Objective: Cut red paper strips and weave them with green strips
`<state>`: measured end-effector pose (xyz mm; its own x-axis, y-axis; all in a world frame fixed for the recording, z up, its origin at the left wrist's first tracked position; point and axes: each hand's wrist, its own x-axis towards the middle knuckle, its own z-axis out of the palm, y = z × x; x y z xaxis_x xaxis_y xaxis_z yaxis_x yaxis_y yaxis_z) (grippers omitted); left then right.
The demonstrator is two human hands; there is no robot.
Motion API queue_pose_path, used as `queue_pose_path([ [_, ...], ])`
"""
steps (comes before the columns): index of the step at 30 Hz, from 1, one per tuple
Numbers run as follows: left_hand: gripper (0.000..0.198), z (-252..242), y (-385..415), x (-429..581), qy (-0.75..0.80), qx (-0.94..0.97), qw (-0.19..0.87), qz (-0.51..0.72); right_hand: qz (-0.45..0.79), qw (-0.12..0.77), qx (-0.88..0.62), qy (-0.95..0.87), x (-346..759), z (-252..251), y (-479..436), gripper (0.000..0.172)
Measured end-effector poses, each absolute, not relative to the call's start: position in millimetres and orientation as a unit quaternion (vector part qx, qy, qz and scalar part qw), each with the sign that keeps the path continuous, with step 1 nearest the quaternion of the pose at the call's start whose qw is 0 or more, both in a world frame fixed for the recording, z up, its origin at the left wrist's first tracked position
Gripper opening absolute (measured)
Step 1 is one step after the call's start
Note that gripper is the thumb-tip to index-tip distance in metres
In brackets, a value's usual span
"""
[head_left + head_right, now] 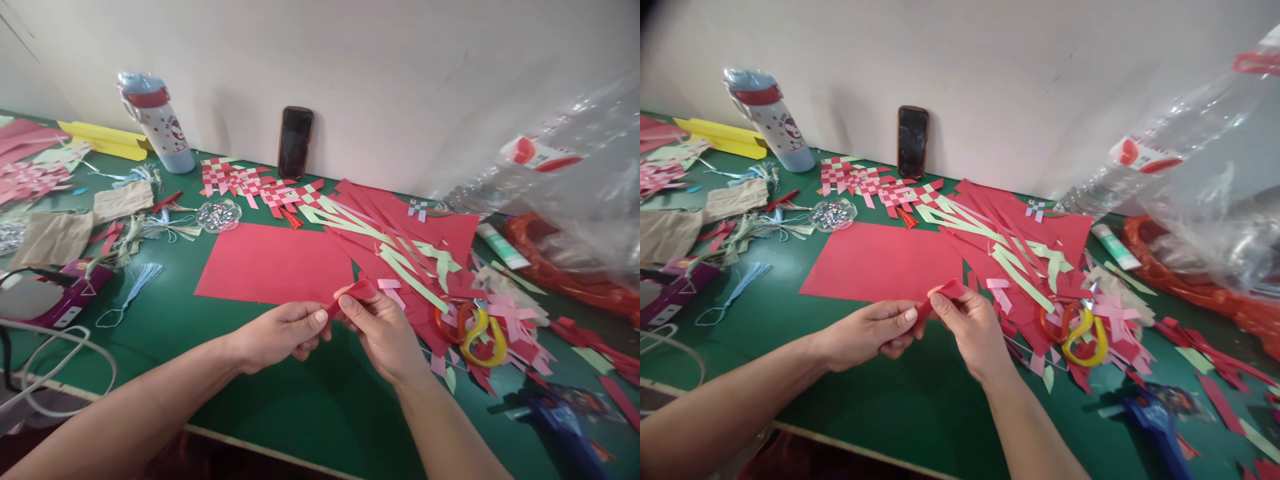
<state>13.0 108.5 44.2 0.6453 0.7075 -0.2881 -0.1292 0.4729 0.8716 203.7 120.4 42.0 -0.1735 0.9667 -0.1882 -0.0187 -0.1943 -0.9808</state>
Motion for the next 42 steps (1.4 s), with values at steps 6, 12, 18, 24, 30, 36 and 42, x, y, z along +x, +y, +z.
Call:
queue_pose_path([
  [6, 0.055, 46, 108, 17, 0.353, 0.465, 0.763, 0.276, 0.599, 0.419, -0.493, -0.471, 203, 38, 120, 0.029],
  [12, 0.051, 47, 108, 19, 0.377, 0.539, 0.702, 0.272, 0.588, 0.425, -0.501, -0.472, 203, 36, 119, 0.03],
  [18, 0.045, 42, 107, 18, 0.393, 0.544, 0.687, 0.279, 0.592, 0.425, -0.494, -0.475, 201, 37, 119, 0.029],
  [24, 0.039, 44, 108, 17, 0.443, 0.569, 0.628, 0.293, 0.608, 0.419, -0.474, -0.479, 201, 40, 120, 0.027],
  [30, 0.042, 43, 111, 14, 0.489, 0.63, 0.511, 0.32, 0.557, 0.358, -0.499, -0.559, 200, 47, 117, 0.03],
  [36, 0.037, 41, 111, 15, 0.502, 0.652, 0.477, 0.308, 0.486, 0.376, -0.499, -0.612, 197, 49, 112, 0.025],
  [42, 0.029, 39, 111, 17, 0.523, 0.683, 0.427, 0.279, 0.407, 0.382, -0.503, -0.66, 192, 50, 110, 0.017],
])
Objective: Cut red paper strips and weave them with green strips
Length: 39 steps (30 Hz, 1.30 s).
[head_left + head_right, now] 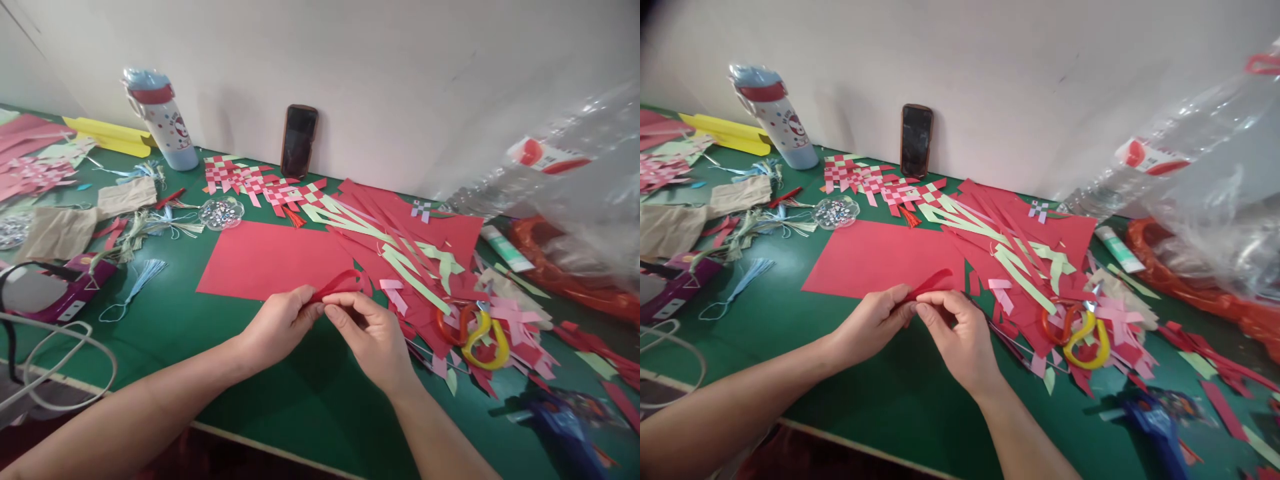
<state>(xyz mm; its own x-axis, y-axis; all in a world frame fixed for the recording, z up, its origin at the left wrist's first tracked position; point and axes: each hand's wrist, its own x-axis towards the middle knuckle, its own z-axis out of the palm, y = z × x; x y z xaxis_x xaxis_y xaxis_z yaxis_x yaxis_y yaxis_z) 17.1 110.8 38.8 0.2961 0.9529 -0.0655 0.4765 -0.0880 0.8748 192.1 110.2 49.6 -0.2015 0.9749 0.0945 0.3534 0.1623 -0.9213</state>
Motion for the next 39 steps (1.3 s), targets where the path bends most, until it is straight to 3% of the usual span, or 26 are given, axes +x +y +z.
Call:
queue_pose_path([
  [9, 0.029, 38, 113, 18, 0.523, 0.713, 0.385, 0.265, 0.302, 0.364, -0.495, -0.729, 187, 47, 105, 0.017],
  [18, 0.03, 39, 115, 18, 0.523, 0.711, 0.388, 0.267, 0.406, 0.362, -0.501, -0.673, 185, 44, 104, 0.028],
  [24, 0.032, 40, 114, 15, 0.528, 0.688, 0.417, 0.273, 0.505, 0.449, -0.493, -0.548, 201, 46, 114, 0.04],
  [27, 0.037, 42, 114, 14, 0.505, 0.663, 0.468, 0.294, 0.491, 0.494, -0.496, -0.518, 211, 45, 122, 0.048],
  [30, 0.043, 44, 114, 13, 0.48, 0.629, 0.52, 0.321, 0.473, 0.507, -0.505, -0.514, 216, 45, 127, 0.035],
  [31, 0.042, 44, 114, 13, 0.476, 0.622, 0.53, 0.325, 0.484, 0.506, -0.503, -0.507, 216, 46, 127, 0.027],
  [32, 0.042, 44, 113, 13, 0.474, 0.618, 0.535, 0.327, 0.504, 0.499, -0.496, -0.501, 215, 47, 127, 0.029],
  [34, 0.04, 45, 113, 14, 0.466, 0.617, 0.541, 0.331, 0.565, 0.464, -0.465, -0.5, 212, 49, 126, 0.049],
  [36, 0.039, 45, 112, 14, 0.458, 0.624, 0.538, 0.334, 0.615, 0.418, -0.431, -0.511, 207, 49, 122, 0.054],
  [39, 0.04, 44, 110, 16, 0.453, 0.639, 0.53, 0.326, 0.637, 0.407, -0.416, -0.506, 199, 46, 118, 0.042],
])
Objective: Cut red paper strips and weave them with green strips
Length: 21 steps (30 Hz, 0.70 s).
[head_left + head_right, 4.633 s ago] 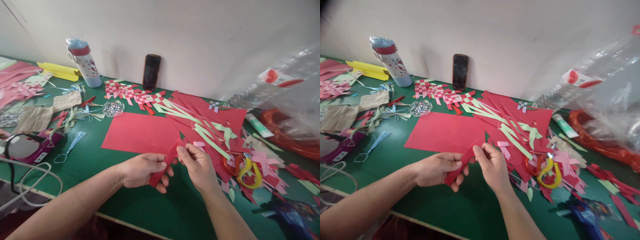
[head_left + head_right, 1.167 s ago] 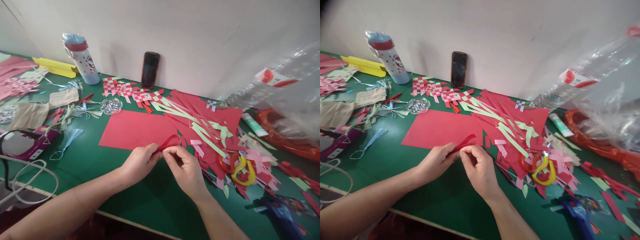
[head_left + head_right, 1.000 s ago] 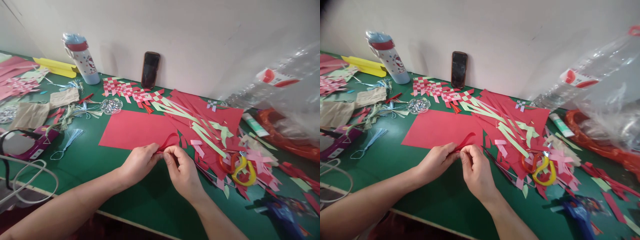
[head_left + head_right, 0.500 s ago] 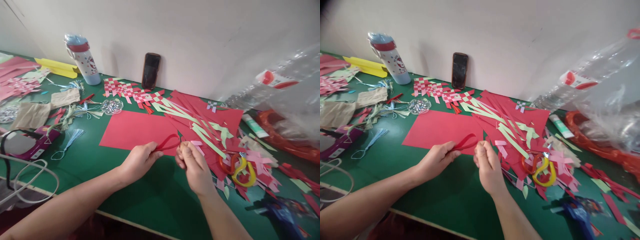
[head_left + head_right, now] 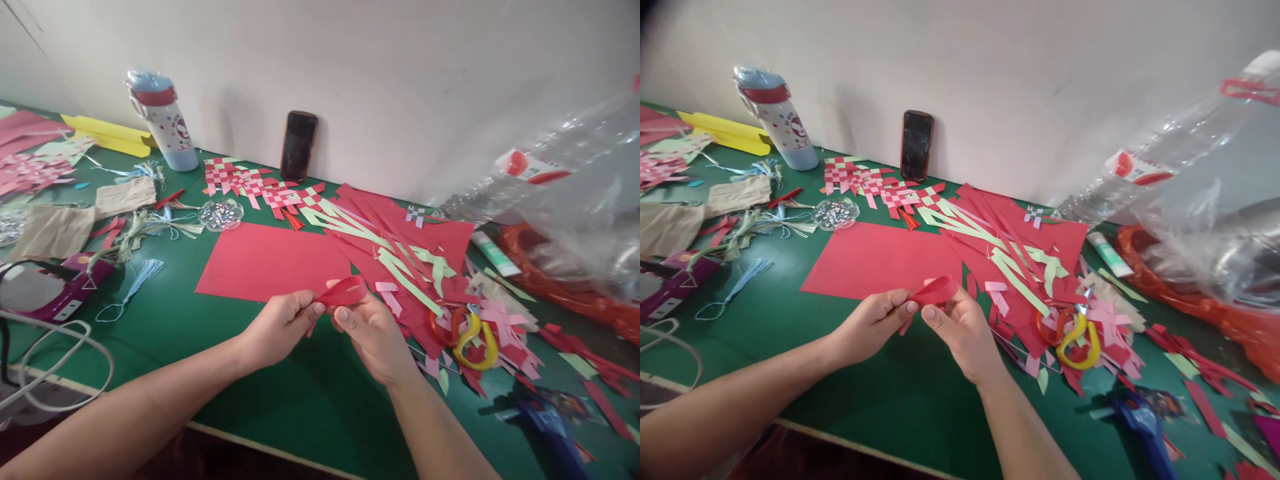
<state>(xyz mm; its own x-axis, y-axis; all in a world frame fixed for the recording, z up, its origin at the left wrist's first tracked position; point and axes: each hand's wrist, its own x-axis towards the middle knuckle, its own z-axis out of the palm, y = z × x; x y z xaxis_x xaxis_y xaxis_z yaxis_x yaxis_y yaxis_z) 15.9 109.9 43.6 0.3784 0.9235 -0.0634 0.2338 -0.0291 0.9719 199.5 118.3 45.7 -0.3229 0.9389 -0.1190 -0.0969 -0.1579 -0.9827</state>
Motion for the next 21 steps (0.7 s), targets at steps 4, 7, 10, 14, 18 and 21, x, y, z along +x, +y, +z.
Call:
queue_pose_path([
  [4, 0.037, 42, 108, 17, 0.454, 0.652, 0.526, 0.302, 0.601, 0.476, -0.455, -0.453, 197, 40, 120, 0.029],
  [7, 0.037, 42, 107, 17, 0.456, 0.654, 0.526, 0.296, 0.589, 0.516, -0.456, -0.423, 198, 39, 123, 0.03],
  [10, 0.036, 44, 108, 16, 0.451, 0.656, 0.531, 0.29, 0.582, 0.518, -0.462, -0.424, 199, 40, 124, 0.029],
  [14, 0.036, 46, 109, 15, 0.422, 0.616, 0.601, 0.286, 0.562, 0.54, -0.477, -0.406, 202, 43, 126, 0.033],
  [18, 0.041, 45, 110, 16, 0.409, 0.547, 0.671, 0.288, 0.557, 0.558, -0.477, -0.388, 205, 45, 129, 0.035],
  [21, 0.045, 46, 110, 13, 0.386, 0.538, 0.699, 0.27, 0.555, 0.537, -0.481, -0.415, 207, 44, 129, 0.034],
])
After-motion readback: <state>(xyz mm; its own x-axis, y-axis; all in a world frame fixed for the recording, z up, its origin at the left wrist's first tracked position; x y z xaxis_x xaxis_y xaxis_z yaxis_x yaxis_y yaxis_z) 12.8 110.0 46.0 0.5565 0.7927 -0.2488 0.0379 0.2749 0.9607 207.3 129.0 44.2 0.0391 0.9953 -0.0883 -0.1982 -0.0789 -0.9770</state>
